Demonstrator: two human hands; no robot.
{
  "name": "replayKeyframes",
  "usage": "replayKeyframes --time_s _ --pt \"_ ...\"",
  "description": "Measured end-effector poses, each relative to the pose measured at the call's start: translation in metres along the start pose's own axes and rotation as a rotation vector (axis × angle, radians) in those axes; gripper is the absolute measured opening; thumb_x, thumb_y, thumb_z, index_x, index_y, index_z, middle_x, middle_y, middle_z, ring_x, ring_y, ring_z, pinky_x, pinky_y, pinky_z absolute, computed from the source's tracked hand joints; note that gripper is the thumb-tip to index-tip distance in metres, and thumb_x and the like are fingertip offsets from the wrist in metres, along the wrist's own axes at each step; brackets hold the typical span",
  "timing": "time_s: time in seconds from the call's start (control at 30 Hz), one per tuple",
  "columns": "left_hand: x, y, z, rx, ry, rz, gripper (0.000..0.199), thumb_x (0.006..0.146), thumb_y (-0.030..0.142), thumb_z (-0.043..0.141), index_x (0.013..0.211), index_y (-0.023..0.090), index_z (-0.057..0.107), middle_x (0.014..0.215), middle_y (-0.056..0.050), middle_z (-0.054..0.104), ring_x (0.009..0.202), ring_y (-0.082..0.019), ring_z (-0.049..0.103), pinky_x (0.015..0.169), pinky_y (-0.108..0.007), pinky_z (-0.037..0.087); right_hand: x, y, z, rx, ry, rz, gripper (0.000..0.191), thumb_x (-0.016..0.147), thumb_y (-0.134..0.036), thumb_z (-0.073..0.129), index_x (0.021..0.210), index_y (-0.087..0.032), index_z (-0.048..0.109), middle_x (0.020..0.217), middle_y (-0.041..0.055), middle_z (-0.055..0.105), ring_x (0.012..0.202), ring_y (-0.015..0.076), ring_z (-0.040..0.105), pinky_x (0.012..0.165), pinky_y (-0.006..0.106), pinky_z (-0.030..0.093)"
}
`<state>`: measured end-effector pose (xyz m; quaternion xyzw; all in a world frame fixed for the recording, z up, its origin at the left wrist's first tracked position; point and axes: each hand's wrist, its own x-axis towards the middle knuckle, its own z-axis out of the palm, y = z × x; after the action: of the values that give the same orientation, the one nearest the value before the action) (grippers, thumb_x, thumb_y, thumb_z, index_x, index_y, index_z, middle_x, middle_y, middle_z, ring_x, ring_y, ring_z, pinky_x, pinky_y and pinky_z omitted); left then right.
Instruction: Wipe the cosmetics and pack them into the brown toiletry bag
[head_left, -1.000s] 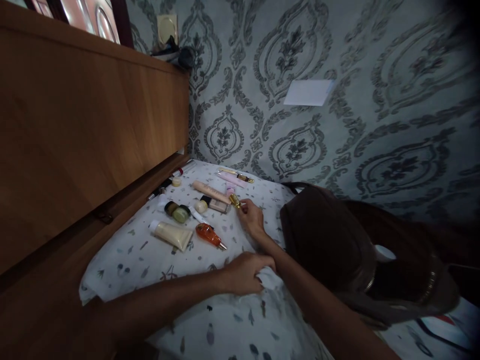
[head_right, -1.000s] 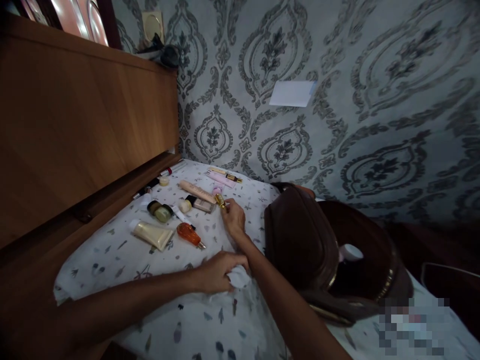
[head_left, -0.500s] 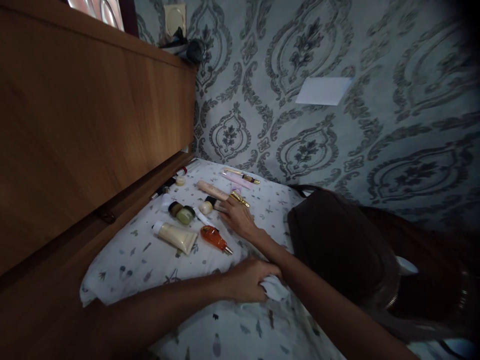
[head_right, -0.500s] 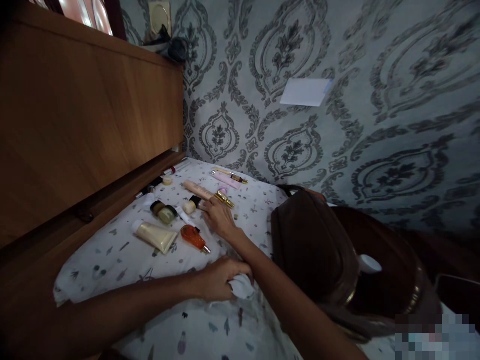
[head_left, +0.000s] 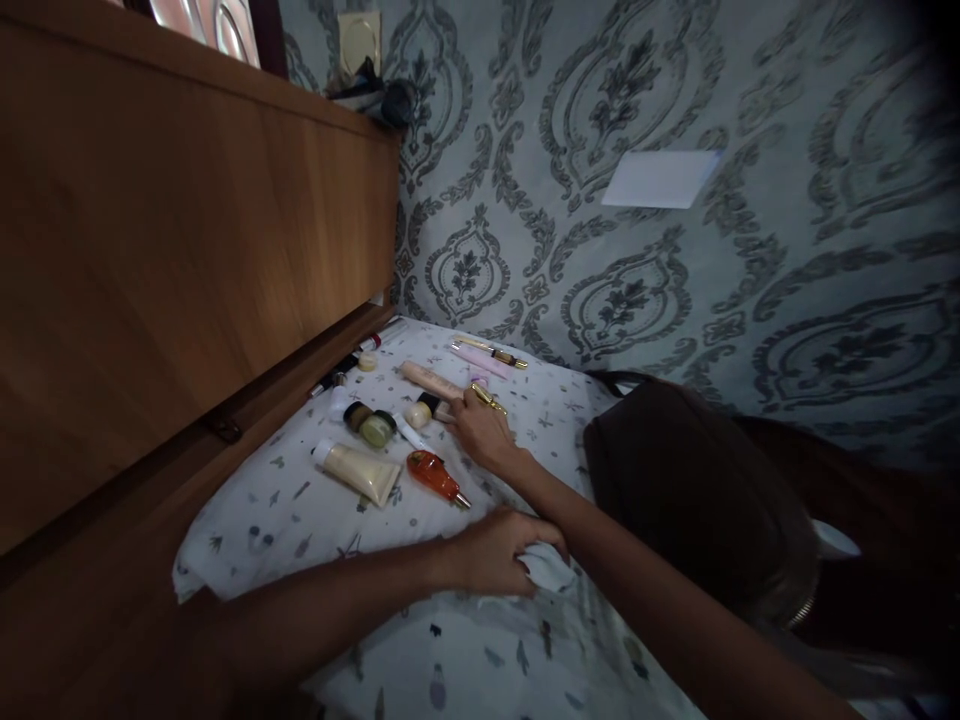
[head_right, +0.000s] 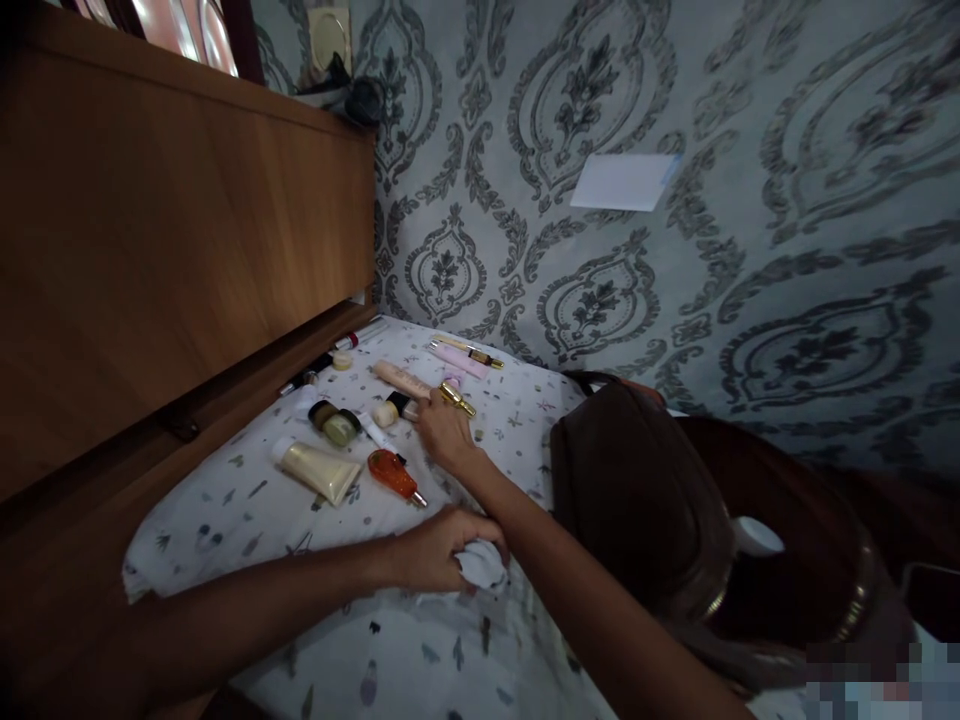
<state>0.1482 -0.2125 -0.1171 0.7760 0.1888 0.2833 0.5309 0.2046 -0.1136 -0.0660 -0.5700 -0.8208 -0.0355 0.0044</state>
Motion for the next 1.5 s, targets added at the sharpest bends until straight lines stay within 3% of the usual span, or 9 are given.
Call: replayKeyframes --time_s 0.3,0.43,0.5,0.63,0.87,1.07,1.2,1.33,1.5 --pt "0.001 0.006 0.000 0.139 -0.076 0.052 0.035 0.063 0.003 0.064 0.095 0.016 0.066 0.089 -0.001 0.070 0.080 -0.018 0.066 0.075 -0.024 0.051 -0.019 0.013 0.007 0.178 0.028 0.057 0.027 0.091 -0.028 0.058 0.113 -0.012 0.059 0.116 0.0160 0.064 0.100 0.0266 0.063 0.076 0.032 0.045" --pt "-0.001 0.012 0.000 0.169 -0.053 0.170 0.033 0.061 0.001 0.063 0.089 0.018 0.062 0.092 -0.002 0.070 0.086 -0.019 0.067 0.080 -0.025 0.051 -0.036 0.030 0.019 1.019 0.170 0.272 0.027 0.075 -0.036 0.075 0.089 -0.016 0.065 0.083 0.0039 0.065 0.076 0.0183 0.057 0.064 0.027 0.041" --pt "-0.002 0.016 -0.002 0.162 0.028 0.252 0.031 0.060 0.001 0.061 0.087 0.017 0.060 0.091 -0.003 0.069 0.086 -0.020 0.067 0.080 -0.026 0.051 -0.049 0.036 0.025 1.411 0.188 0.362 0.035 0.066 -0.047 0.079 0.079 -0.017 0.065 0.068 -0.0011 0.059 0.060 0.0136 0.049 0.054 0.025 0.037" --pt "-0.003 0.029 -0.009 0.180 0.323 0.331 0.020 0.067 0.009 0.058 0.085 0.018 0.060 0.086 -0.004 0.066 0.082 -0.020 0.063 0.077 -0.029 0.049 -0.083 0.035 0.031 1.665 0.187 0.423 0.044 0.071 -0.064 0.069 0.073 -0.021 0.062 0.059 -0.0028 0.054 0.050 0.0123 0.047 0.047 0.026 0.036" --pt "0.003 0.032 -0.027 0.327 0.739 0.257 0.026 0.078 0.014 0.049 0.101 0.019 0.060 0.098 -0.007 0.062 0.095 -0.024 0.059 0.083 -0.035 0.046 -0.135 0.022 0.032 2.266 0.072 0.485 0.037 0.075 -0.055 0.075 0.087 -0.021 0.065 0.070 -0.0009 0.067 0.051 0.0100 0.049 0.049 0.023 0.042" --pt "0.008 0.025 -0.024 0.069 0.792 0.051 0.029 0.091 0.028 0.051 0.119 0.023 0.057 0.125 -0.007 0.061 0.120 -0.022 0.054 0.106 -0.034 0.037 -0.152 0.015 0.029 2.217 0.053 0.303 0.045 0.075 -0.062 0.072 0.091 -0.020 0.064 0.072 0.0004 0.064 0.047 0.0073 0.038 0.044 0.021 0.033" --pt "0.008 0.027 -0.022 0.094 0.684 0.042 0.032 0.092 0.033 0.055 0.122 0.023 0.059 0.129 -0.008 0.060 0.125 -0.023 0.052 0.109 -0.034 0.034 -0.154 0.012 0.033 2.123 0.069 0.227 0.044 0.075 -0.061 0.072 0.091 -0.021 0.061 0.070 -0.0013 0.059 0.048 0.0079 0.038 0.043 0.021 0.032" --pt "0.009 0.031 -0.025 0.216 0.579 0.072 0.031 0.086 0.030 0.063 0.116 0.021 0.061 0.118 -0.008 0.064 0.114 -0.024 0.056 0.103 -0.035 0.039 -0.154 0.011 0.038 1.990 0.117 0.172 0.043 0.078 -0.060 0.071 0.091 -0.020 0.059 0.069 -0.0040 0.051 0.051 0.0080 0.041 0.041 0.020 0.034" --pt "0.013 0.033 -0.028 -0.191 0.742 -0.152 0.018 0.076 0.032 0.075 0.086 0.020 0.066 0.088 0.000 0.064 0.096 -0.020 0.057 0.091 -0.026 0.043 -0.156 0.013 0.040 1.890 0.084 0.082 0.044 0.079 -0.060 0.069 0.086 -0.018 0.061 0.064 -0.0045 0.051 0.048 0.0068 0.039 0.039 0.020 0.032"
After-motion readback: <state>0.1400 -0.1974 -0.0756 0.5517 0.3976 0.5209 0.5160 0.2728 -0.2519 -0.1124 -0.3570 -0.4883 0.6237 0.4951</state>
